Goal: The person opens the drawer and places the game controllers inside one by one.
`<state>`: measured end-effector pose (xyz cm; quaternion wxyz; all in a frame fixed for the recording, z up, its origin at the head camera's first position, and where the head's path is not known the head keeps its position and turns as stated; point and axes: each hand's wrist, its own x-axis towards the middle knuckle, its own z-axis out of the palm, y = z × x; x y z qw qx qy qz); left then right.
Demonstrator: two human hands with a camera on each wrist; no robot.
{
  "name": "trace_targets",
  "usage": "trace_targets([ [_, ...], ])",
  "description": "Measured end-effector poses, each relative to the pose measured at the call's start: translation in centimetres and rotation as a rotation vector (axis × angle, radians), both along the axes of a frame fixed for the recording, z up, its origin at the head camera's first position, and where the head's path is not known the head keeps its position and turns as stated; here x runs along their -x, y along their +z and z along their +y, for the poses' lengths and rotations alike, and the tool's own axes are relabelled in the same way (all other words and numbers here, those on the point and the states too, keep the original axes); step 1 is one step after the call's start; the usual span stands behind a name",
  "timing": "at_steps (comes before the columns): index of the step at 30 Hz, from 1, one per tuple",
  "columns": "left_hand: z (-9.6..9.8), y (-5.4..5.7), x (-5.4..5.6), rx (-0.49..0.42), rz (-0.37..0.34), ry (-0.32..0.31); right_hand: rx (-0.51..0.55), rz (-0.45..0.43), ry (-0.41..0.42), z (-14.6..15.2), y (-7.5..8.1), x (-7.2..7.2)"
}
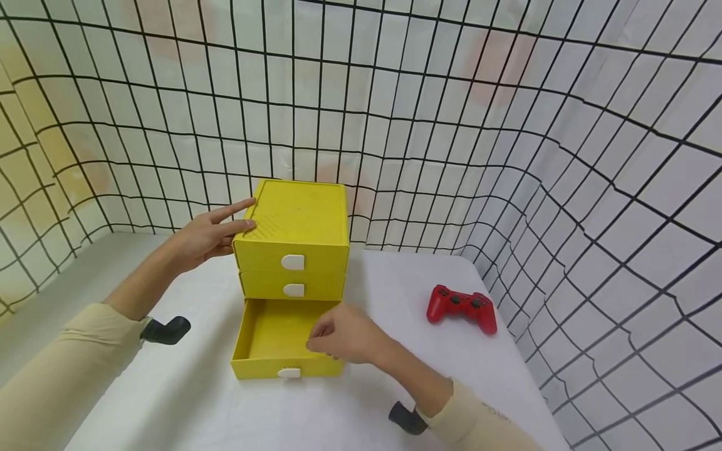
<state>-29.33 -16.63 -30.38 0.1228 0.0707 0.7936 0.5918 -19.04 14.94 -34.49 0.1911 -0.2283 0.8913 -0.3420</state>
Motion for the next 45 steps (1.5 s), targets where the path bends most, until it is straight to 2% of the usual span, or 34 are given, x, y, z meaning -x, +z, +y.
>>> trace_targets([
  [9,0.0,0.0,0.0,-0.002,0.001,-0.002,-0.055,0.034,-0.204,5.8,2.3,2.7],
  [15,-0.1,-0.1,0.0,-0.006,-0.001,-0.001,-0.077,0.044,-0.328,10.2,2.5,4.0],
  [21,0.0,-0.2,0.0,-0.016,0.000,-0.005,-0.064,0.067,-0.448,15.0,1.6,5.7],
  [25,0.1,-0.2,0.1,-0.018,0.006,-0.010,-0.054,0.038,-0.519,17.5,1.0,6.0],
  [31,-0.1,-0.2,0.1,-0.021,0.005,0.001,-0.056,0.039,-0.572,20.6,0.1,6.3],
  [39,-0.2,-0.2,0.0,-0.020,0.008,0.008,-0.110,0.009,-0.684,24.3,-2.7,7.3],
  [45,-0.1,-0.3,0.1,-0.037,0.005,0.006,-0.066,-0.023,-0.741,26.0,-4.7,7.6],
])
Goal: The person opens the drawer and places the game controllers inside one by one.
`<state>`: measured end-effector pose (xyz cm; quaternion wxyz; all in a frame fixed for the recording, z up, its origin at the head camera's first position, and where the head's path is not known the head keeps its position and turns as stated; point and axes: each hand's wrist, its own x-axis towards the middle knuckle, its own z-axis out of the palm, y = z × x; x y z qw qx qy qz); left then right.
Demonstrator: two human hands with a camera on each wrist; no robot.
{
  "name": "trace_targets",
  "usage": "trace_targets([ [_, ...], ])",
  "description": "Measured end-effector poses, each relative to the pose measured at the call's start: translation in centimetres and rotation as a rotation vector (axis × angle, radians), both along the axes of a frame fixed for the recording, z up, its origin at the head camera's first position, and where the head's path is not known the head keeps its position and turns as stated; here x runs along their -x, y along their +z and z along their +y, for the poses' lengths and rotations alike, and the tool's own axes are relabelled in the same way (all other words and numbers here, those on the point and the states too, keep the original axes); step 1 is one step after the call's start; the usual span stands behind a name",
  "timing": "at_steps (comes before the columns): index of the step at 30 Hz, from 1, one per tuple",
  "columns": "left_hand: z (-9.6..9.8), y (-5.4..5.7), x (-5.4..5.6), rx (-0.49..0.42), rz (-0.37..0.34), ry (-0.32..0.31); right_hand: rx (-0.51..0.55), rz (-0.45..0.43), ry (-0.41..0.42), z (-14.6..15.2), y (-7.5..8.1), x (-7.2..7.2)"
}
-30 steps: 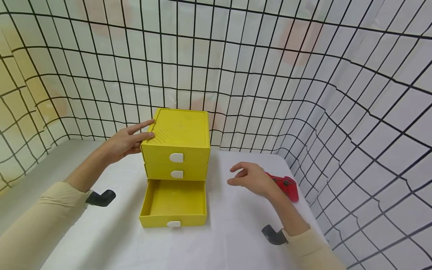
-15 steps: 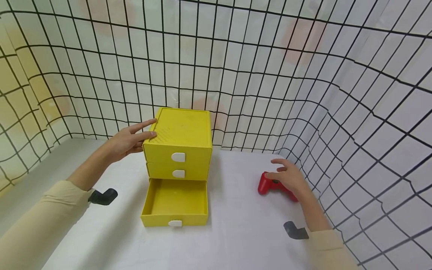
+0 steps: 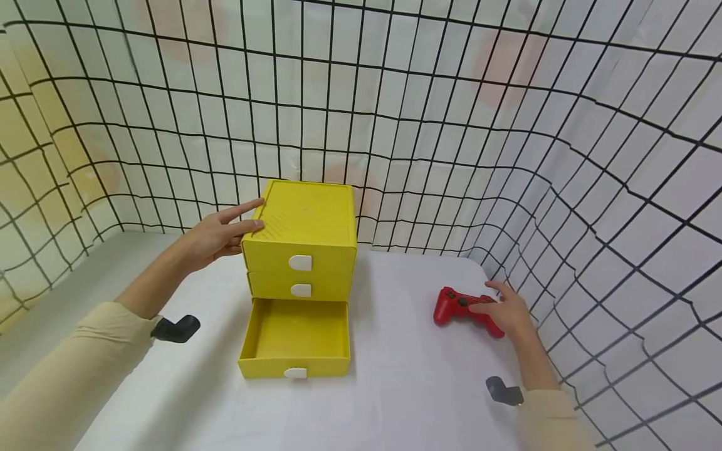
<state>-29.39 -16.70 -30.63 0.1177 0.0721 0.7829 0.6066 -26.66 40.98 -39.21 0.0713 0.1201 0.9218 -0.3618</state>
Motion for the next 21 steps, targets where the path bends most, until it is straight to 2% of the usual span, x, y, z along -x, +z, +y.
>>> trace_targets([
  [8,-0.1,-0.3,0.2,-0.002,-0.005,0.009,0.006,-0.004,-0.005,1.4,-2.2,0.7],
  [12,-0.1,-0.2,0.2,-0.010,-0.007,0.006,0.058,-0.008,-0.013,1.5,-3.2,1.0],
  [16,0.0,-0.2,0.3,-0.008,-0.003,0.006,0.089,-0.021,-0.046,1.3,-3.4,1.1],
  [21,0.0,-0.2,0.4,-0.013,-0.007,0.011,0.078,-0.033,-0.056,1.2,-3.3,0.9],
])
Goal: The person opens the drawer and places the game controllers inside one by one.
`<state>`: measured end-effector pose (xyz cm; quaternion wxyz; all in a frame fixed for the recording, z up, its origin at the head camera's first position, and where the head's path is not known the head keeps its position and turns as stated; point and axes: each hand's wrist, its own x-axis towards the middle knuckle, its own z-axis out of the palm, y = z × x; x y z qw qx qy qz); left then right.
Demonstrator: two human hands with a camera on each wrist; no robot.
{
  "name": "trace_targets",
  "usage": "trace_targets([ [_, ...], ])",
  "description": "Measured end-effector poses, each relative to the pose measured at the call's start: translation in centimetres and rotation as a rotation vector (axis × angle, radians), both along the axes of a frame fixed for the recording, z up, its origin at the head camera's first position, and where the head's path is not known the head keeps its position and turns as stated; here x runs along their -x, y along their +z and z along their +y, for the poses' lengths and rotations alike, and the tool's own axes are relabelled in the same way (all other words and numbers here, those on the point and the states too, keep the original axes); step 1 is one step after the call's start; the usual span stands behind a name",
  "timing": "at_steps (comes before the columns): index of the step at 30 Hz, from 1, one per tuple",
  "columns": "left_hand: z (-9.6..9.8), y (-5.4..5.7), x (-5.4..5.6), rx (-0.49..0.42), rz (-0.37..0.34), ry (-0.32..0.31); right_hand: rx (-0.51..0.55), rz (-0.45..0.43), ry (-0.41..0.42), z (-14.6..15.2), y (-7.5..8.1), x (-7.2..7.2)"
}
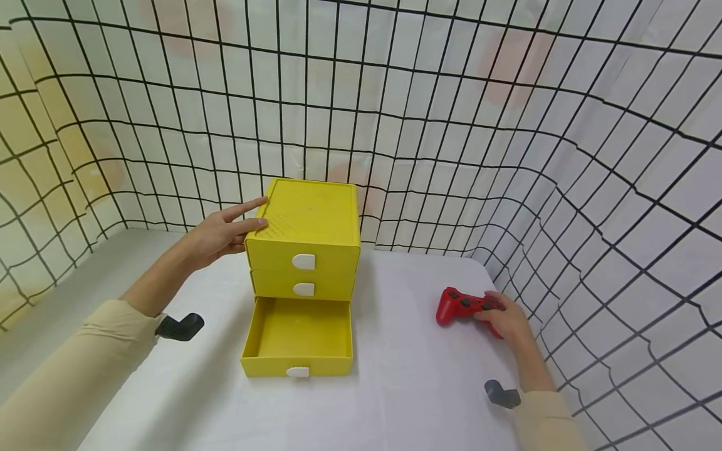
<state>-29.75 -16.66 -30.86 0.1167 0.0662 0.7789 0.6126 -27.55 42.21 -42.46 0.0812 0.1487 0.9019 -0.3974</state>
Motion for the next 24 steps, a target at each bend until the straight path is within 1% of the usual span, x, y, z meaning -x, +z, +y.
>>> trace_targets([
  [6,-0.1,0.0,0.0,0.002,-0.002,0.001,-0.078,-0.021,0.051,-0.2,0.2,-0.4],
  [9,-0.1,0.0,0.0,0.008,-0.001,0.004,-0.100,-0.029,0.073,-0.3,0.2,-0.6],
  [16,-0.1,0.1,0.0,0.007,-0.009,0.005,-0.122,-0.026,0.064,-0.9,0.4,-0.9],
  [20,-0.1,0.2,0.0,0.005,-0.013,0.005,-0.168,0.000,0.063,-1.2,0.4,-1.1],
  [24,0.0,0.2,0.0,0.012,-0.015,0.009,-0.240,0.030,0.052,-1.2,0.2,-1.2],
])
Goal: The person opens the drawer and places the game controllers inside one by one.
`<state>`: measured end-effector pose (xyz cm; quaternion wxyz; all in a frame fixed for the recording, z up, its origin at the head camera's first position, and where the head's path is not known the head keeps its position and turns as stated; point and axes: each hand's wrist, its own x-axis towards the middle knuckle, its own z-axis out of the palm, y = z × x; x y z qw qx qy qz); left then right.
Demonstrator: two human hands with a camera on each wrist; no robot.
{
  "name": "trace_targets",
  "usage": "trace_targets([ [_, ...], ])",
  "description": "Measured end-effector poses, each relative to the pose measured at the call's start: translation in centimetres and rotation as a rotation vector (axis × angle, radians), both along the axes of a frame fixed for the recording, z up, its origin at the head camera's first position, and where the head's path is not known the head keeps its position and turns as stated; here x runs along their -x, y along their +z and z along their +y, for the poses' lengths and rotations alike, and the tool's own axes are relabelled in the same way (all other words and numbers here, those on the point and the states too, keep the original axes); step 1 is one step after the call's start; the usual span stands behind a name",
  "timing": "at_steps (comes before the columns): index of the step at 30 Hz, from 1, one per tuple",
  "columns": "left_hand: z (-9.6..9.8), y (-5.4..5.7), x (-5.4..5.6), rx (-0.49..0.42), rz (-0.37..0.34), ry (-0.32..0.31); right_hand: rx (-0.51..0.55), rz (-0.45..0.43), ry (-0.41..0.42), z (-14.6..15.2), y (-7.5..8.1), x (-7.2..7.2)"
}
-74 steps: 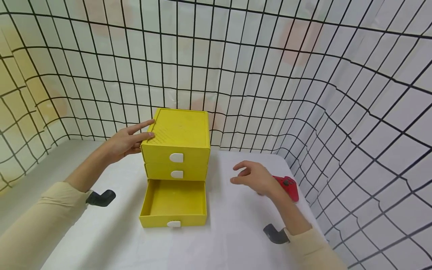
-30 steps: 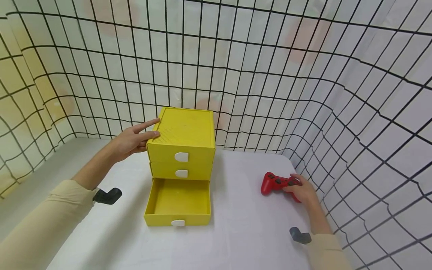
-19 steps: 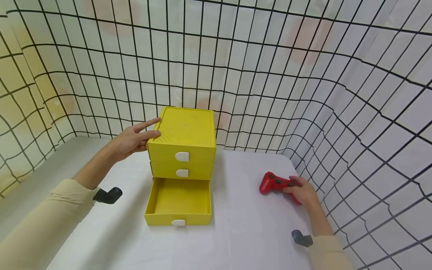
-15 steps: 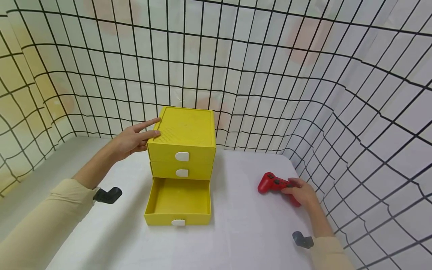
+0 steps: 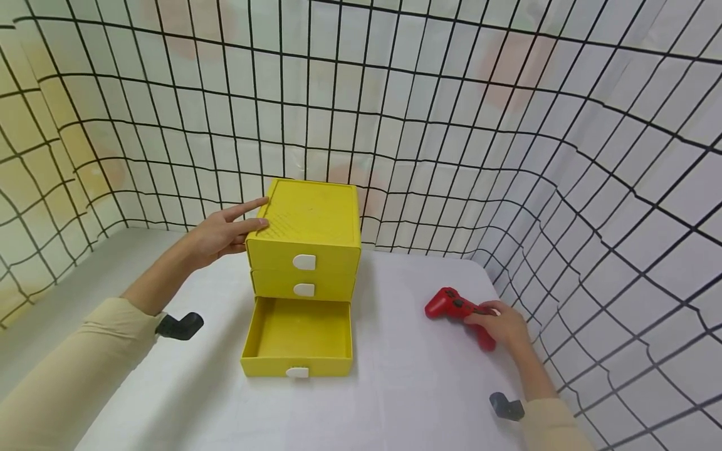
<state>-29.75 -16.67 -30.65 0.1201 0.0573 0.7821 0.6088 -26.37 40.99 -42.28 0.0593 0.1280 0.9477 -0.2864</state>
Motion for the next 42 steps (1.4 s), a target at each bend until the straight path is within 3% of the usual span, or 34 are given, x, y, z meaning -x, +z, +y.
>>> trace_targets([
  [5,0.2,-0.1,0.1,-0.008,-0.004,-0.004,-0.047,0.029,-0.003,-0.3,0.5,-0.5],
  [13,0.0,-0.1,0.1,-0.001,-0.002,0.005,-0.047,0.043,0.070,-1.8,2.7,-1.6],
  [29,-0.1,0.0,0.0,-0.015,0.003,-0.007,-0.053,0.129,0.287,-8.9,8.0,-4.0],
  [42,-0.1,-0.1,-0.1,-0.015,0.007,-0.014,-0.011,0.147,0.341,-13.2,8.9,-4.8],
])
